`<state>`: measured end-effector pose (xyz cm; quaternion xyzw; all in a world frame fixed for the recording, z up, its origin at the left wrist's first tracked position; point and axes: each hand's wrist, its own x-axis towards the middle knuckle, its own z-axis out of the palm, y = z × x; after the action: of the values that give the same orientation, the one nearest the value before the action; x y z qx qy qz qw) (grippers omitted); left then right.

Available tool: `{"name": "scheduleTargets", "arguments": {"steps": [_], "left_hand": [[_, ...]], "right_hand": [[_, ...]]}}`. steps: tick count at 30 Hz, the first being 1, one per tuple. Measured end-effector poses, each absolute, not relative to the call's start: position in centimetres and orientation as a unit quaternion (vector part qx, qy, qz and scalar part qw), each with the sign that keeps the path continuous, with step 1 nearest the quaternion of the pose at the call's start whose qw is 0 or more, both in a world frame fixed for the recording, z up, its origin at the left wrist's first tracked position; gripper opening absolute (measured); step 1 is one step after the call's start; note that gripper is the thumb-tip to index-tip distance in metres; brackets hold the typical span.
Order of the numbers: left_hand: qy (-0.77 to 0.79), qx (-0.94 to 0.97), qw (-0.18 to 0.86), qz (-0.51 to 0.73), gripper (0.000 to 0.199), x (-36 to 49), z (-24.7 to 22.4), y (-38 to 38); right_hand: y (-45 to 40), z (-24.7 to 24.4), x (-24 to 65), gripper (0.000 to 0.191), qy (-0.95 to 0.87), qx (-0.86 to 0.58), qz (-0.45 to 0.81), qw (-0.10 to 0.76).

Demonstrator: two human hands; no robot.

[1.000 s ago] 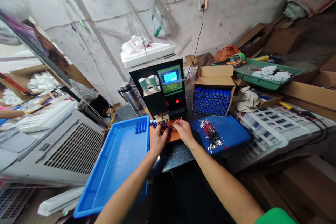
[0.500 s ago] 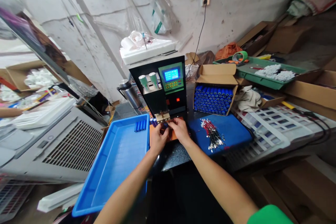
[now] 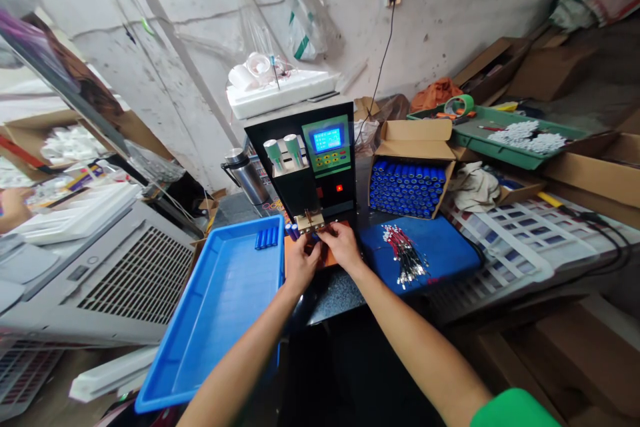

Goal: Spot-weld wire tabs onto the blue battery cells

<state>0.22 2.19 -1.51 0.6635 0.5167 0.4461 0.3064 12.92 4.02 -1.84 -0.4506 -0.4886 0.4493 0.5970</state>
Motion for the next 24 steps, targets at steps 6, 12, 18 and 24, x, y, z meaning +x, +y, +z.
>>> {"name": "scheduleTargets", "arguments": {"steps": [6, 12, 18, 24], "left_hand": [[0.527, 0.660, 0.305, 0.440, 0.029, 0.24, -1.36, 2.06], [0.529, 0.665, 0.295, 0.438, 0.026, 0.11, -1.65, 2.21], [0.525, 0.662, 0.308, 0.438, 0.025, 0.13, -1.58, 2.17], [0.533, 0.659, 0.299, 0.439, 0.024, 0.11, -1.67, 2.22]], "right_hand": [[4.14, -1.86, 13.23, 0.020, -0.497, -0.446, 0.454, 0.590], [4.23, -1.99, 13.20, 0.022, -0.501, -0.440, 0.455, 0.590], [4.18, -1.89, 13.22, 0.021, -0.499, -0.437, 0.457, 0.593], [4.19, -1.93, 13.26, 0.017, -0.494, -0.432, 0.464, 0.595]]}}
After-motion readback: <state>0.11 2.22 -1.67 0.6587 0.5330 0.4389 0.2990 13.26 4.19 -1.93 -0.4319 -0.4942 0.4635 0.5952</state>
